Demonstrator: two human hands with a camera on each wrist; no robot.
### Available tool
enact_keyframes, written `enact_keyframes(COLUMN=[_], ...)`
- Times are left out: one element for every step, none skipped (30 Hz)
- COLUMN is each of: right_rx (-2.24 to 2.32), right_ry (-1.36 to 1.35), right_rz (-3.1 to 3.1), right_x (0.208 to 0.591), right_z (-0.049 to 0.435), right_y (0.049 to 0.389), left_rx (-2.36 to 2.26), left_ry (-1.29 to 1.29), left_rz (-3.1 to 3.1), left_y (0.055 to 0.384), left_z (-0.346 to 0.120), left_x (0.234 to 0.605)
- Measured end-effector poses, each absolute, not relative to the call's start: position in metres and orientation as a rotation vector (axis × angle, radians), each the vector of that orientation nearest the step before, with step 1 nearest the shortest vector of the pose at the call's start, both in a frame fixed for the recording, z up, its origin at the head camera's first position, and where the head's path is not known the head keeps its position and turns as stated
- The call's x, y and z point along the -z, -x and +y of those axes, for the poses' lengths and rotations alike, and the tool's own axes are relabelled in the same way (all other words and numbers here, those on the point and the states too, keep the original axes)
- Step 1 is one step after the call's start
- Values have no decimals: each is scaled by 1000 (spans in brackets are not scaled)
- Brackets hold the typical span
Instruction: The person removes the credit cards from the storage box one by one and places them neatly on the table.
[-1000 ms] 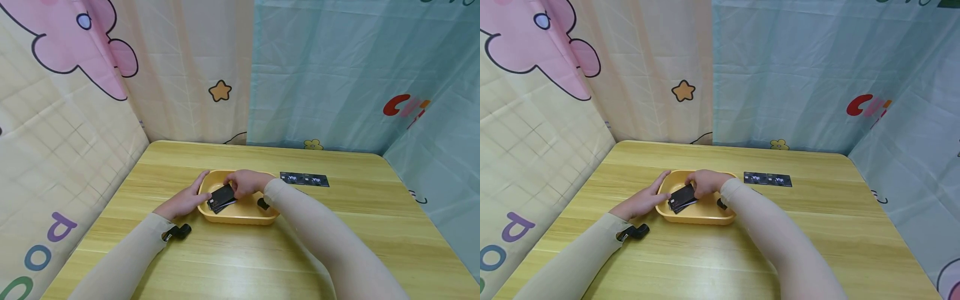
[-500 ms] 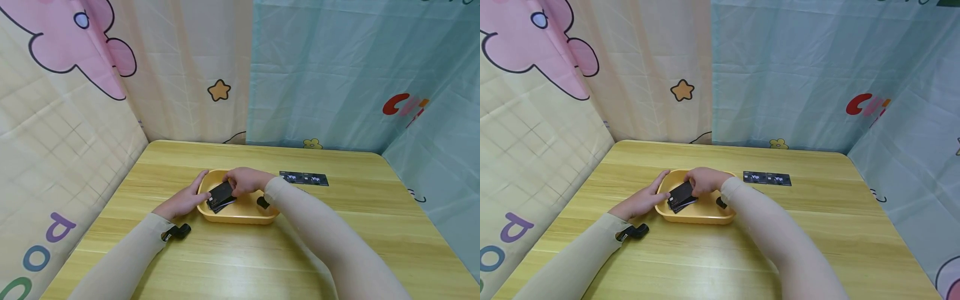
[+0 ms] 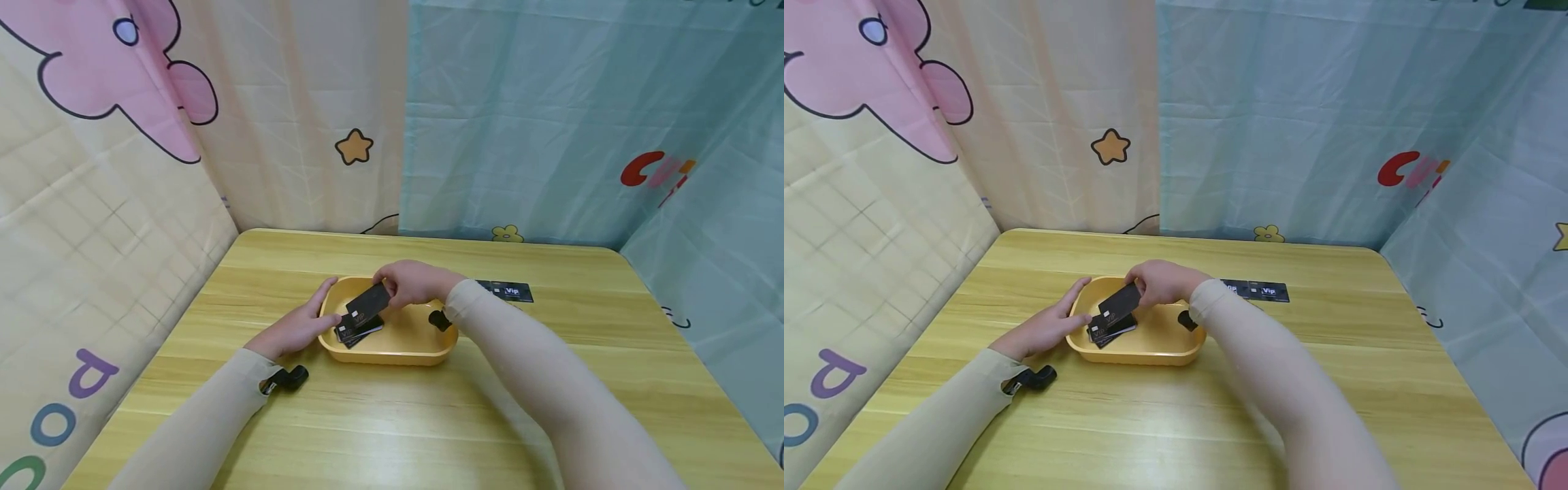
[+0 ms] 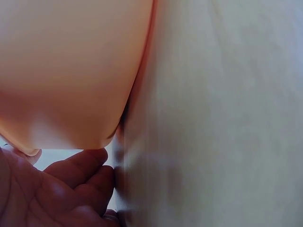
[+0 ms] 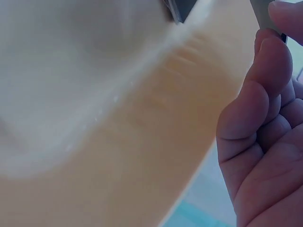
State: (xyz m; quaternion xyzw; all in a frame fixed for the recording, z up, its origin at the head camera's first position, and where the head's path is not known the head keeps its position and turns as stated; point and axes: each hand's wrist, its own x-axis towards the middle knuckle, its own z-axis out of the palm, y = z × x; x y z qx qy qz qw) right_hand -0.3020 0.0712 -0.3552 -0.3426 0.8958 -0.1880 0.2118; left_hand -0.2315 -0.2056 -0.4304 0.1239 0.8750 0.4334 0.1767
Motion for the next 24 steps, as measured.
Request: enact_keyframes(right_rx=[524, 525, 530, 535, 545, 553, 567, 584, 602, 619, 637, 656, 677, 698, 717, 739, 759, 775, 785, 792, 791, 793, 790, 789], right_ry=[953, 956, 960, 961, 958, 958, 953, 947, 942, 937, 932, 934, 933, 931, 925, 916, 911, 903, 890, 878, 871, 860, 848, 832], right_rz=[2492, 2495, 2495, 2496, 2495, 2497, 2497, 2495, 2495, 2496, 2497, 2497, 2494, 2490, 2489, 2487, 2487, 2492, 2503, 2518, 2537, 2555, 2578, 2597], right_x=[353, 351, 348, 346, 343, 342, 340, 338, 337, 335, 334, 333, 332, 330, 329, 327, 326, 326, 325, 324, 323, 323, 322, 321], right_z=[74, 77, 79, 82, 85, 87, 91, 94, 97, 100, 104, 107, 112, 116, 121, 126, 132, 137, 143, 150, 156, 162, 169, 176], right_y=[302, 302, 302, 302, 302, 303, 303, 304, 304, 304, 305, 305, 305, 305, 304, 304, 304, 304, 304, 305, 305, 306, 306, 306], left_rx=[-1225, -1223, -1220, -1218, -1218, -1219, -1220, -1220, -1218, -1218, -1218, -1218, -1217, -1220, -1223, -1225, -1227, -1228, -1229, -1230, -1227, -1225, -1225, -1224], left_ry=[-351, -352, -352, -354, -357, -357, -357, -358, -359, -359, -358, -356, -357, -357, -359, -361, -364, -366, -369, -371, -375, -376, -377, -378], left_rz=[2480, 2484, 2489, 2493, 2496, 2496, 2494, 2492, 2490, 2489, 2487, 2487, 2487, 2486, 2484, 2482, 2480, 2479, 2478, 2477, 2479, 2479, 2477, 2478], left_y=[232, 232, 232, 232, 232, 232, 231, 231, 231, 231, 230, 230, 230, 230, 230, 230, 230, 230, 230, 230, 231, 231, 231, 231], left_z=[-205, -205, -205, -205, -205, -205, -205, -205, -205, -205, -205, -206, -206, -206, -206, -206, -206, -206, -206, -206, -206, -206, -206, -206], left_x=[430, 430, 430, 430, 430, 429, 429, 429, 428, 428, 428, 428, 428, 427, 427, 427, 427, 427, 428, 428, 428, 429, 429, 429])
